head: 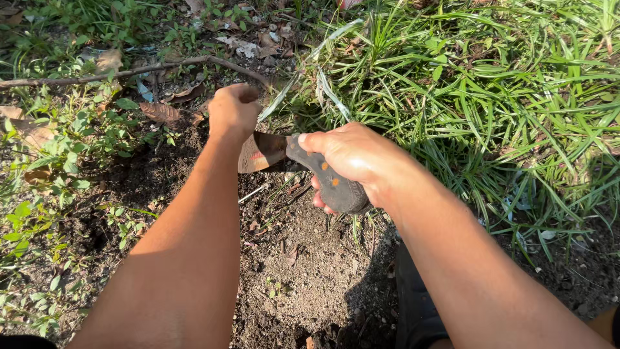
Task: The person uses a hand hoe to loosen soil and remove weeds from a garden bed. They repeatedly scrape the ground, pull out grass and weeds by hand, and clear the area of unwanted vegetation.
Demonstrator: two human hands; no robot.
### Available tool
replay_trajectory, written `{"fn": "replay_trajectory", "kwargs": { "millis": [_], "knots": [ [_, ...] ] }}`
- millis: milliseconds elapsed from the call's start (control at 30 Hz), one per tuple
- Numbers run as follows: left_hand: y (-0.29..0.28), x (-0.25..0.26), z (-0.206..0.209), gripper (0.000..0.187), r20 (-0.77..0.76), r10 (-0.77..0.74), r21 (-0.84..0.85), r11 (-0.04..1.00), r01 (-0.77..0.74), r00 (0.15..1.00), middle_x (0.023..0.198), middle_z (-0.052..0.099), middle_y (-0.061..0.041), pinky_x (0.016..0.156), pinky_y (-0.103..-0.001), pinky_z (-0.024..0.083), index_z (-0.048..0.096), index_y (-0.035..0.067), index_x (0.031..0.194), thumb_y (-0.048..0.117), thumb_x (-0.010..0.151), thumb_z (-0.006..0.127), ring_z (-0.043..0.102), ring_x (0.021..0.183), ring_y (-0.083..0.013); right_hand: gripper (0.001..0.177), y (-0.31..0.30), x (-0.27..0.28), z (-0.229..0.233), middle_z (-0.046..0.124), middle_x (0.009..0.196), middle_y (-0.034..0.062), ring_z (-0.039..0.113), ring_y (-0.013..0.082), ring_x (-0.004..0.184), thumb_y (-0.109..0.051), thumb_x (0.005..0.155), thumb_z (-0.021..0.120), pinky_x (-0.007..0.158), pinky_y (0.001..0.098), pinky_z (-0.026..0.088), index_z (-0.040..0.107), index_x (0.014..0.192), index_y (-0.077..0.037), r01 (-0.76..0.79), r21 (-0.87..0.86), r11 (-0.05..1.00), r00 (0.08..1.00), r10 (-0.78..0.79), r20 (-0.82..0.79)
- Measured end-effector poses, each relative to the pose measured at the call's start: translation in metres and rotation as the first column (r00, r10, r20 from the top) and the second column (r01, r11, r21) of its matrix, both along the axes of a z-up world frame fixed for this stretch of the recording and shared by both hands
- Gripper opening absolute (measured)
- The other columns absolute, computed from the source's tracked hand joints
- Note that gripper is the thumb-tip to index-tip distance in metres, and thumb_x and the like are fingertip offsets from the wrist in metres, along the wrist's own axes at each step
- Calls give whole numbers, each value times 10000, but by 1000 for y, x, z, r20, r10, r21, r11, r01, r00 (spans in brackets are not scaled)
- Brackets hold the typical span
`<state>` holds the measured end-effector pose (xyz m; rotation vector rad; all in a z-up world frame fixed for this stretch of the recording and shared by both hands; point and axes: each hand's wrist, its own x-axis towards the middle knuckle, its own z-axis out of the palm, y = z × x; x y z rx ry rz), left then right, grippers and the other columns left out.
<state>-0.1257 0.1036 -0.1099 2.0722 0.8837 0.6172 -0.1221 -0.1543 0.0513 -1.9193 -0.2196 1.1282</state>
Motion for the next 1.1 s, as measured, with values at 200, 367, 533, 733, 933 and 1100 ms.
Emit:
{"fn": "replay_trajectory", "kwargs": {
  "millis": [200,367,533,733,933,1100],
  "knots": [
    [-50,-113,-43,431,-264,538,493,789,-367,800,1224,685,-159,824,-440,544,743,174,1171,98,748,769,643,1099,-378,383,2,-3,16,643,753,158,681,287,553,-383,985,595,450,443,569,682,1080,-22,-157,-141,977,985,165,44],
    [-62,-155,-58,216,-49,504,-237,833,-501,862,1087,688,-119,838,-420,538,725,96,1171,143,966,673,717,934,-290,393,8,-17,33,623,719,140,659,271,522,-383,990,563,430,436,558,670,1089,-19,-244,-189,951,964,260,60],
    [-32,-169,-68,125,-112,334,362,891,-275,936,1004,675,-174,806,-462,531,820,55,923,12,813,779,665,889,-385,415,35,-67,-20,615,731,131,624,257,541,-402,1019,542,468,410,560,639,1136,-15,-191,-143,971,979,199,41],
    [-33,-155,-75,106,7,407,263,881,-394,913,1004,679,-202,799,-454,549,787,-21,878,-8,780,825,682,883,-378,431,6,-44,-106,652,826,85,665,182,639,-433,1008,544,543,347,580,640,1197,-57,-56,21,998,990,58,-130],
    [6,-160,-81,182,-81,563,48,826,-561,822,854,739,-183,726,-392,565,786,10,887,82,753,887,721,753,-297,416,7,-54,-56,609,800,126,637,243,592,-429,1002,536,520,419,583,571,1189,-60,69,-43,997,936,-80,-343],
    [-4,-158,-98,145,-9,558,8,830,-558,830,864,763,-166,708,-359,583,807,26,929,76,805,865,731,729,-264,379,26,-62,-30,621,719,115,650,237,510,-461,1008,528,489,416,588,612,1112,-107,-163,-203,966,971,194,140]
  ]
}}
